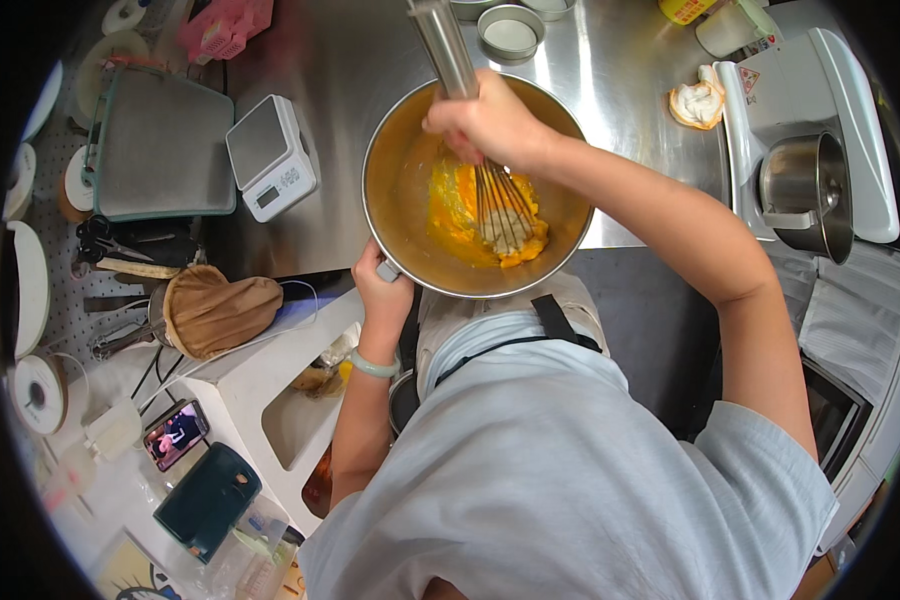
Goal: The person puts baking trays into an oven, gathers eggshells by hand and places them in a bin, washes a knife under a tap, and whisks an egg and butter mixture in a metal bowl.
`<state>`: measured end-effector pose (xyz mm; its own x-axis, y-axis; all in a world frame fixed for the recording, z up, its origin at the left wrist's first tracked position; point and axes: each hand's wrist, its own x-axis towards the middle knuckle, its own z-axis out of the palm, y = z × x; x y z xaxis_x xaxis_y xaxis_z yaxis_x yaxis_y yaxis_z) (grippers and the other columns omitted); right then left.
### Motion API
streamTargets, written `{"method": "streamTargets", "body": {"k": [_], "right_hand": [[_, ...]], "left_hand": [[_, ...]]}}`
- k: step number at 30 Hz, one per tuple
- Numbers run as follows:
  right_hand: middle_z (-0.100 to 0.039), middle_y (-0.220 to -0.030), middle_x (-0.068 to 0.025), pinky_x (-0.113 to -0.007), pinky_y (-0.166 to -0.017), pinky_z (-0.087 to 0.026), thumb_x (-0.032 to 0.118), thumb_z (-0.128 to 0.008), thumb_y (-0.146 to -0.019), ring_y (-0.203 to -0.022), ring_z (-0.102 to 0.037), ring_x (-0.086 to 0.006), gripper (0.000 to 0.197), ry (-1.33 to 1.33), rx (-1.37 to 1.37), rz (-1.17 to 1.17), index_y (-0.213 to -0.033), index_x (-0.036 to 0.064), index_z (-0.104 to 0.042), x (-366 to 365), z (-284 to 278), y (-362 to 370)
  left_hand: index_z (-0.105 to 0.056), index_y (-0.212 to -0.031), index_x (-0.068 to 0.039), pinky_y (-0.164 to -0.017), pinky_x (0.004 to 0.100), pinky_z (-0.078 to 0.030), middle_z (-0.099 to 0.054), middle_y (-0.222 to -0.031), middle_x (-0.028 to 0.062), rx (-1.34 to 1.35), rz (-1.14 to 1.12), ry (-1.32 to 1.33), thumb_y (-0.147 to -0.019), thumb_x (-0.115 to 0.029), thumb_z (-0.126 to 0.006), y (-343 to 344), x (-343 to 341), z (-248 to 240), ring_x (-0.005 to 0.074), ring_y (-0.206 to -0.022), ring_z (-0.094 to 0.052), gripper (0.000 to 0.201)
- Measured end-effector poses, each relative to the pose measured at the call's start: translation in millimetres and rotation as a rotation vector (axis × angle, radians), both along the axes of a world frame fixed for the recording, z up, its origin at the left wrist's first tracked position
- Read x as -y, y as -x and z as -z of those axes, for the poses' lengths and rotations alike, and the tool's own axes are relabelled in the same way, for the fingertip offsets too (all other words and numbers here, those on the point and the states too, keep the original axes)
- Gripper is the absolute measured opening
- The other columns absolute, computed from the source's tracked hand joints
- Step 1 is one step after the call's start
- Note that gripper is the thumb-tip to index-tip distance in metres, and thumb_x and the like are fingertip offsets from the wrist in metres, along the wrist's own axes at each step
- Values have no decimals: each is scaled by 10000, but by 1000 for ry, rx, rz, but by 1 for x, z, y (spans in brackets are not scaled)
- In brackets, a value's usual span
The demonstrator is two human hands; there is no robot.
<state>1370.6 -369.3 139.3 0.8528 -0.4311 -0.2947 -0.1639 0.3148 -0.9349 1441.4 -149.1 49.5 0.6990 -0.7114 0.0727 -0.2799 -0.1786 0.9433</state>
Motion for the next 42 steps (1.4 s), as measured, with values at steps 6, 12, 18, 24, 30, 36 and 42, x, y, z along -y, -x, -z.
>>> {"method": "streamTargets", "body": {"k": [6,12,18,24,30,36,42], "right_hand": [[-390,-455,-6,-251,-400,-286,67,-566,-741,-397,-358,-84,286,65,270,208,-531,71,-372,-20,7,-16],[-390,-436,-13,-249,-356,-264,56,-559,-731,-354,-353,-100,259,-94,72,15,-545,85,-381,10,-3,7],[-397,-491,17,-248,-440,-308,76,-576,-750,-450,-383,-76,237,316,86,214,-571,81,-420,7,1,15],[-443,-534,20,-263,-500,-353,81,-625,-670,-530,-422,-70,191,338,113,89,-569,42,-468,-29,26,-21],[-429,-529,36,-251,-475,-333,65,-622,-677,-530,-399,-44,198,200,296,147,-563,32,-463,-45,7,-32],[-522,-645,17,-251,-506,-412,142,-646,-735,-566,-479,-72,142,579,-5,154,-759,25,-569,-16,28,1],[-326,-534,35,-224,-407,-205,50,-514,-795,-432,-292,-51,280,185,90,18,-609,118,-317,-2,13,33]], "left_hand": [[-532,-1120,55,-740,286,-494,-660,-907,170,-16,87,-55,-684,69,-605,-7,0,-6,199,-860,-655,443],[-544,-1078,46,-714,279,-489,-657,-870,153,-36,46,-69,-693,40,-619,-8,-2,-7,186,-835,-640,393],[-544,-1086,66,-774,308,-498,-653,-921,187,-1,65,-55,-675,57,-608,-7,0,-2,256,-898,-649,416],[-571,-962,56,-694,274,-472,-649,-803,134,32,33,-38,-712,21,-595,-3,3,-1,169,-768,-625,253],[-577,-946,61,-724,273,-456,-647,-785,129,-1,47,-15,-694,28,-597,-3,6,-9,152,-772,-614,254],[-591,-1045,3,-730,298,-493,-664,-908,169,-73,-5,-43,-733,-5,-622,-1,-2,-12,201,-880,-650,314],[-536,-1135,54,-650,357,-485,-593,-814,269,-39,3,-33,-682,1,-601,-11,-4,-8,371,-770,-618,461]]}}
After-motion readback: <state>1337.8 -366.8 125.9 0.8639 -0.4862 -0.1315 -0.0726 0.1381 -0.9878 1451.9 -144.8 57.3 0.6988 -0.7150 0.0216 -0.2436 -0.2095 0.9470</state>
